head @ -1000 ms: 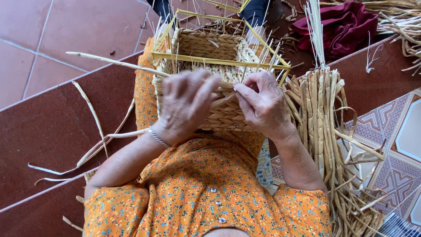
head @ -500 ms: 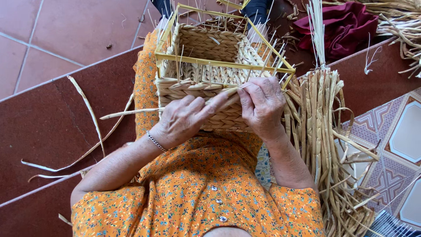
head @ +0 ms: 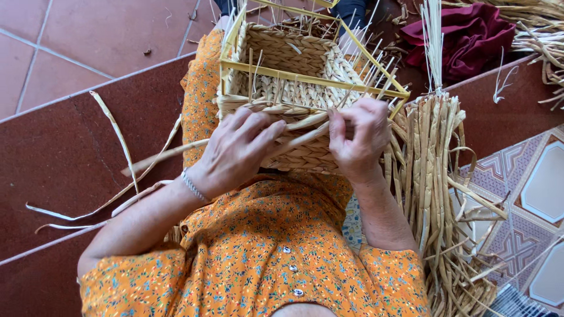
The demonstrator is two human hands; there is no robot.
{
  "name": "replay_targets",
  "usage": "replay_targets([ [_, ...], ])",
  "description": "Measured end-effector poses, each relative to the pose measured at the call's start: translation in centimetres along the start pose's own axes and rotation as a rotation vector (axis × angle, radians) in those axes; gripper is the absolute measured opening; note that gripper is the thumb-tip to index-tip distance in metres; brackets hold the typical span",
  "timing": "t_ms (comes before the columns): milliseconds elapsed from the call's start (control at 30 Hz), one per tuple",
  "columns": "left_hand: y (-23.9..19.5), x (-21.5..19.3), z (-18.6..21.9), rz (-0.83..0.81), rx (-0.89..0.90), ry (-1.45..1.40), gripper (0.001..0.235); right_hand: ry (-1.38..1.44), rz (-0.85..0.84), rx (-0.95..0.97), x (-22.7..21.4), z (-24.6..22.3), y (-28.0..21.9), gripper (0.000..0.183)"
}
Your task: The person weaves a rectangular basket by hand, interlacing dried plant strips through a vertical frame. They repeatedly pull strips through the weave, tighten them, and rotate the basket to continue the pattern.
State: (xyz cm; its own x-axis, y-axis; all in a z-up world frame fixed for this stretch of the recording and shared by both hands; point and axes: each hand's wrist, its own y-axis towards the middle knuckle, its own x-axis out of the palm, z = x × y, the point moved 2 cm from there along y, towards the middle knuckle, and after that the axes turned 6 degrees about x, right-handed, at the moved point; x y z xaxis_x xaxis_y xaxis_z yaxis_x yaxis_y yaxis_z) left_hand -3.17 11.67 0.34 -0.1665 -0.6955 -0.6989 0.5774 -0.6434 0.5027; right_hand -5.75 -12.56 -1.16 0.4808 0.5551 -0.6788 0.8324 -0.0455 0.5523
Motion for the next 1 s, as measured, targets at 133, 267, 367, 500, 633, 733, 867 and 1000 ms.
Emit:
replay_targets([
  [133, -1.3, -1.8, 2.8, -0.040, 0.099, 0.310, 0.033, -0.047, -0.121, -0.224, 0.5, -0.7, -0.1, 0.023],
  [267, -2.2, -2.0, 3.8, -0.365, -0.060, 0.299, 0.032, -0.021, -0.254, -0.193, -1.3, -1.4, 0.8, 0.026],
  [367, -2.3, -4.1, 4.6, -0.549, -0.175, 0.275, 0.023, 0.001, -0.336, -0.199, -1.9, -1.9, 1.1, 0.032],
  [500, -1.5, -9.5, 5.3, -0.290, -0.016, 0.571, 0.025, -0.024, -0.317, -0.199, -1.7, -2.3, 0.8, 0.031],
  [633, -0.2, -11.0, 2.2, -0.174, -0.064, 0.959, 0.009, -0.052, -0.303, -0.174, -1.2, -2.4, 0.6, 0.036],
  [733, -0.6, -10.3, -0.3, -0.104, -0.194, 0.799, 0.011, -0.082, -0.254, -0.210, -1.2, -2.4, -0.3, 0.037],
  [867, -0.9, -7.4, -0.3, 0.240, 0.008, 0.248, 0.023, -0.080, -0.191, -0.215, -1.2, -2.1, -1.0, 0.035],
  [1000, -0.2, -1.1, 0.8, 0.155, 0.149, -0.346, 0.035, -0.073, -0.190, -0.203, -1.4, -1.7, -1.6, 0.035],
])
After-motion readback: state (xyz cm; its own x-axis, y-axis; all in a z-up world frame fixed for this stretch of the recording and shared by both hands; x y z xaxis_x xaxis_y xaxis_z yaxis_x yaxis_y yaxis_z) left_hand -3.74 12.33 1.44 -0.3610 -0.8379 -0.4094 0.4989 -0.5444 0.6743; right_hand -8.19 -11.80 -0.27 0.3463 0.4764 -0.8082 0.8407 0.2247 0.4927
